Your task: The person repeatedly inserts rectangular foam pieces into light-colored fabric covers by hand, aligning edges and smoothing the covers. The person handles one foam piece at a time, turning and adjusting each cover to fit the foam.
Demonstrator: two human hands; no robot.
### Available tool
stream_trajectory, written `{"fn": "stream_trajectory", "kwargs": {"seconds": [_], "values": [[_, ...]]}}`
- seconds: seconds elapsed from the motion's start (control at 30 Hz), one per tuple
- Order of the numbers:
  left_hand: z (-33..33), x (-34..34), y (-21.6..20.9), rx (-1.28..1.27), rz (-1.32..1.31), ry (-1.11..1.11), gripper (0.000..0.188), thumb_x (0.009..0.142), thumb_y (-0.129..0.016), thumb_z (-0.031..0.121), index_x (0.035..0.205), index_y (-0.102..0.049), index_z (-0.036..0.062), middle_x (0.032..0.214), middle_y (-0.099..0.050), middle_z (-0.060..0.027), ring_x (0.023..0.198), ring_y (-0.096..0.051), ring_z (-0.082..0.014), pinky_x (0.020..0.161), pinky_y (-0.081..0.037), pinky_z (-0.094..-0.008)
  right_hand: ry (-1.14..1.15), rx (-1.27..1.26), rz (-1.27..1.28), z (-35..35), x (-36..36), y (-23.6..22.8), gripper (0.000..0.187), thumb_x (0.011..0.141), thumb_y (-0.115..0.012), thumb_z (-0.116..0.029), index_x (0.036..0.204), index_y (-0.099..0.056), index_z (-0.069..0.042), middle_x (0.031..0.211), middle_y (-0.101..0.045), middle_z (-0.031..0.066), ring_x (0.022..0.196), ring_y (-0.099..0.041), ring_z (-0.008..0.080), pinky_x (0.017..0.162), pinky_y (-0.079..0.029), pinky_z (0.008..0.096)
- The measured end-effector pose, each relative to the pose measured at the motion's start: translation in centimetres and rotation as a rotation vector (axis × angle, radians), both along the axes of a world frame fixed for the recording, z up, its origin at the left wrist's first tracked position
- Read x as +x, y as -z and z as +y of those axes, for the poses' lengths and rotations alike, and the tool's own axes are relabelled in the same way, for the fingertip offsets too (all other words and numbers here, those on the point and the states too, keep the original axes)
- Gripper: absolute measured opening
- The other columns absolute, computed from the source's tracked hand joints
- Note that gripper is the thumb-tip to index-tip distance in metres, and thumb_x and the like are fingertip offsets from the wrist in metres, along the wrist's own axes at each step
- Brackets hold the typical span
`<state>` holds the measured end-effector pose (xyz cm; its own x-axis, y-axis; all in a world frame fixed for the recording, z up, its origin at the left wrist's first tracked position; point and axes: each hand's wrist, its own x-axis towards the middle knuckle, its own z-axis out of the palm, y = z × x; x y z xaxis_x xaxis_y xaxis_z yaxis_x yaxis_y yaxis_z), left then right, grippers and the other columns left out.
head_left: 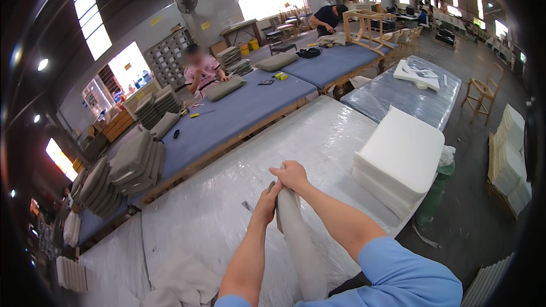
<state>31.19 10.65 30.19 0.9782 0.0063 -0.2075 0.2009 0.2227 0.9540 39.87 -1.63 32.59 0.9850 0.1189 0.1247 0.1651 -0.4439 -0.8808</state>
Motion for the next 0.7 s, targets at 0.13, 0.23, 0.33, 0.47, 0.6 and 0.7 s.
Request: {"fn": "stream_trajectory", "kwargs": {"seconds": [0.13,0.23,0.33,0.47,0.6,0.7], "values": [[-2.4,-0.5,0.2,-0.031,-0.054,-0.172,0.054,0.101,-0.064,0.049,0.119,-0.066,-0.0014,0.107,-0.069,-0.0105,0.094,-0.066,-0.0180,0.081,-0.054,-0.0322,0.031,-0.139,0.047,0.0,0.6,0.0,0.029,0.079,-0.070,-0.033,0.080,-0.074,-0.005,0.087,-0.074,0.0207,0.084,-0.072,0.0375,0.077,-0.056,0.0474],[-3.7,-0.1,-0.1,0.026,-0.073,-0.257,0.050,0.102,-0.062,0.048,0.111,-0.068,-0.0015,0.100,-0.070,-0.0092,0.085,-0.066,-0.0172,0.074,-0.055,-0.0319,0.069,-0.187,0.040,-0.1,1.2,0.1,0.020,0.075,-0.065,-0.022,0.082,-0.076,-0.006,0.092,-0.075,0.0210,0.089,-0.072,0.0390,0.081,-0.057,0.0473],[-3.3,-0.1,0.5,-0.007,-0.039,-0.242,0.050,0.103,-0.060,0.047,0.108,-0.069,-0.0020,0.097,-0.069,-0.0091,0.083,-0.066,-0.0167,0.074,-0.054,-0.0324,0.076,-0.212,0.048,0.5,1.4,0.3,0.020,0.074,-0.063,-0.018,0.084,-0.077,-0.007,0.094,-0.075,0.0209,0.091,-0.072,0.0395,0.082,-0.058,0.0475],[-2.9,0.2,1.1,0.055,-0.038,-0.271,0.055,0.105,-0.055,0.048,0.113,-0.069,-0.0046,0.100,-0.071,-0.0118,0.084,-0.066,-0.0170,0.075,-0.054,-0.0330,0.008,-0.253,0.145,1.0,1.8,0.2,0.028,0.080,-0.063,-0.020,0.098,-0.080,-0.007,0.107,-0.076,0.0203,0.102,-0.073,0.0392,0.090,-0.057,0.0471],[-2.0,0.4,1.1,0.128,-0.057,-0.246,0.057,0.106,-0.055,0.049,0.117,-0.068,-0.0057,0.105,-0.071,-0.0117,0.094,-0.065,-0.0169,0.084,-0.053,-0.0335,0.039,-0.216,0.140,1.3,2.2,0.5,0.025,0.080,-0.063,-0.021,0.094,-0.079,-0.007,0.107,-0.076,0.0202,0.100,-0.073,0.0395,0.088,-0.057,0.0476],[-1.2,-0.3,2.2,0.041,-0.140,-0.141,0.054,0.107,-0.055,0.045,0.127,-0.065,-0.0044,0.117,-0.069,-0.0108,0.107,-0.063,-0.0171,0.095,-0.050,-0.0325,0.027,-0.187,0.139,0.5,2.1,1.2,0.024,0.082,-0.065,-0.025,0.093,-0.078,-0.007,0.107,-0.076,0.0196,0.099,-0.072,0.0383,0.087,-0.057,0.0480]]}}
